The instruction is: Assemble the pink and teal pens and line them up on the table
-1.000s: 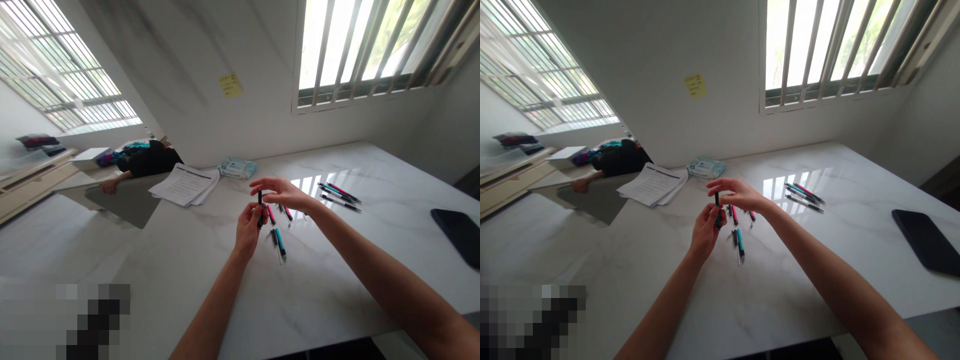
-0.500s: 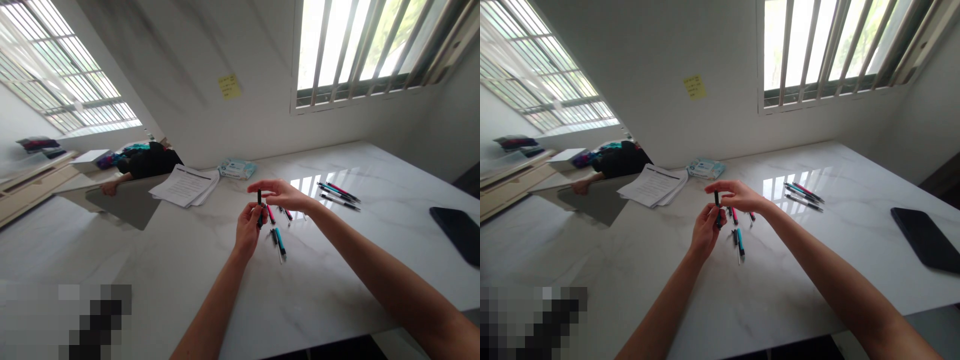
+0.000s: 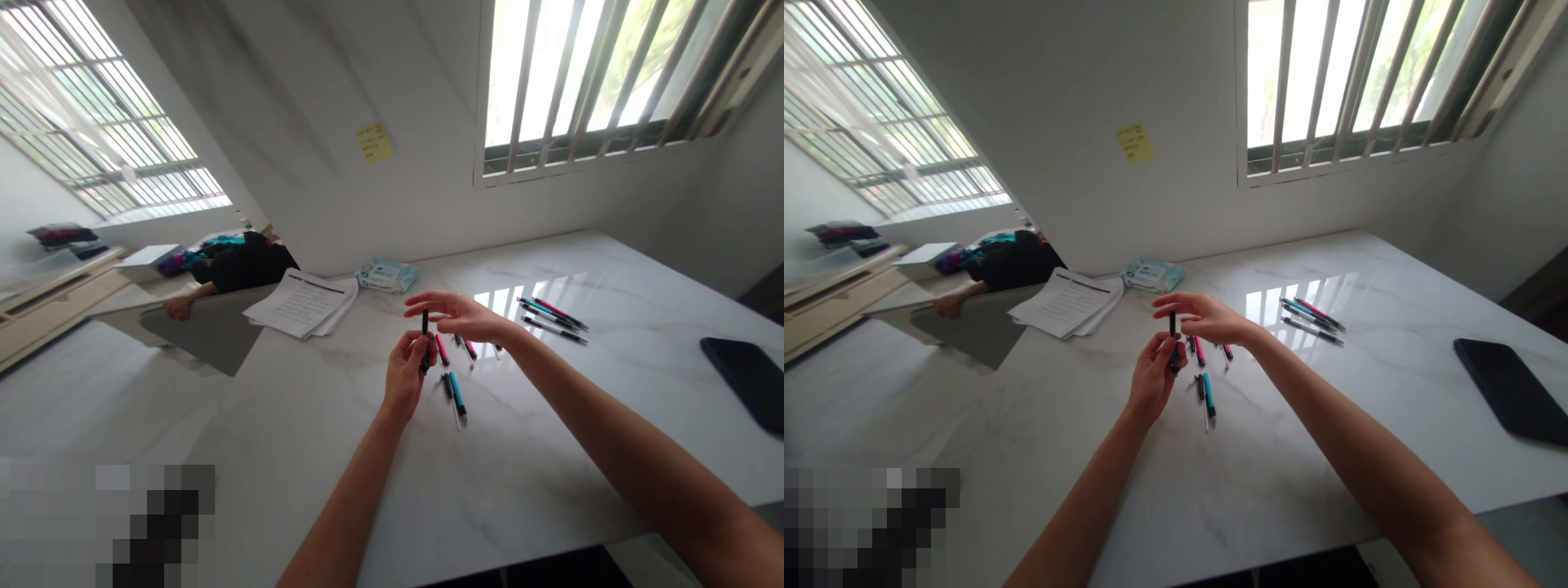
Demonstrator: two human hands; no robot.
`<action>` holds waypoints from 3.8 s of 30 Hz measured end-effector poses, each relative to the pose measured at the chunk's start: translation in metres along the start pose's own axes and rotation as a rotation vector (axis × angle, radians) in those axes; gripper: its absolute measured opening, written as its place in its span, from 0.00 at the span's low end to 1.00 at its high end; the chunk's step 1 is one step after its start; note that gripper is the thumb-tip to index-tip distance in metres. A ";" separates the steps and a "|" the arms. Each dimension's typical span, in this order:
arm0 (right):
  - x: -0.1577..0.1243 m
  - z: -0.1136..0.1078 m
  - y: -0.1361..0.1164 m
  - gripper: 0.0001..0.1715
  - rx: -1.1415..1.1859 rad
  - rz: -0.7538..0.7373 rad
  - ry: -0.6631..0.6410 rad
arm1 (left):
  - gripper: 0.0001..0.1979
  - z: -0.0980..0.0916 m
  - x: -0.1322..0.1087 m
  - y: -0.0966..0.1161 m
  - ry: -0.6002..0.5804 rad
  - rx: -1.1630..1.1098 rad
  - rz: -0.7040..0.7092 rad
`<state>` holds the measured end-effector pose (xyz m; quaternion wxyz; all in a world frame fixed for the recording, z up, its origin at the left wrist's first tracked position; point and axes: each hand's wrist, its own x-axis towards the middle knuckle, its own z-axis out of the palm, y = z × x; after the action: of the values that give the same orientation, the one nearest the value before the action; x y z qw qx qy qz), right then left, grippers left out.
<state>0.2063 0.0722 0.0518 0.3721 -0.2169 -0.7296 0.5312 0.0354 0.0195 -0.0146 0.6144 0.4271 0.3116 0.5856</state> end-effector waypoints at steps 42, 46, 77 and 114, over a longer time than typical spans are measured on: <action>-0.127 0.033 0.063 0.19 -0.572 0.337 0.545 | 0.15 0.007 -0.003 0.010 -0.029 0.027 -0.032; -0.124 0.035 0.065 0.18 -0.633 0.328 0.538 | 0.15 0.006 -0.002 0.009 -0.008 0.019 -0.036; -0.112 0.052 0.044 0.16 0.020 0.085 0.677 | 0.13 0.025 -0.025 0.005 -0.321 0.794 0.164; -0.132 0.024 0.039 0.22 -0.582 0.328 0.610 | 0.14 0.011 -0.008 0.006 -0.043 0.486 -0.015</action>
<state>0.2682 -0.0230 -0.0301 0.4043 -0.5720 -0.6615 0.2677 0.0419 0.0097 -0.0052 0.5045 0.5722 0.4334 0.4798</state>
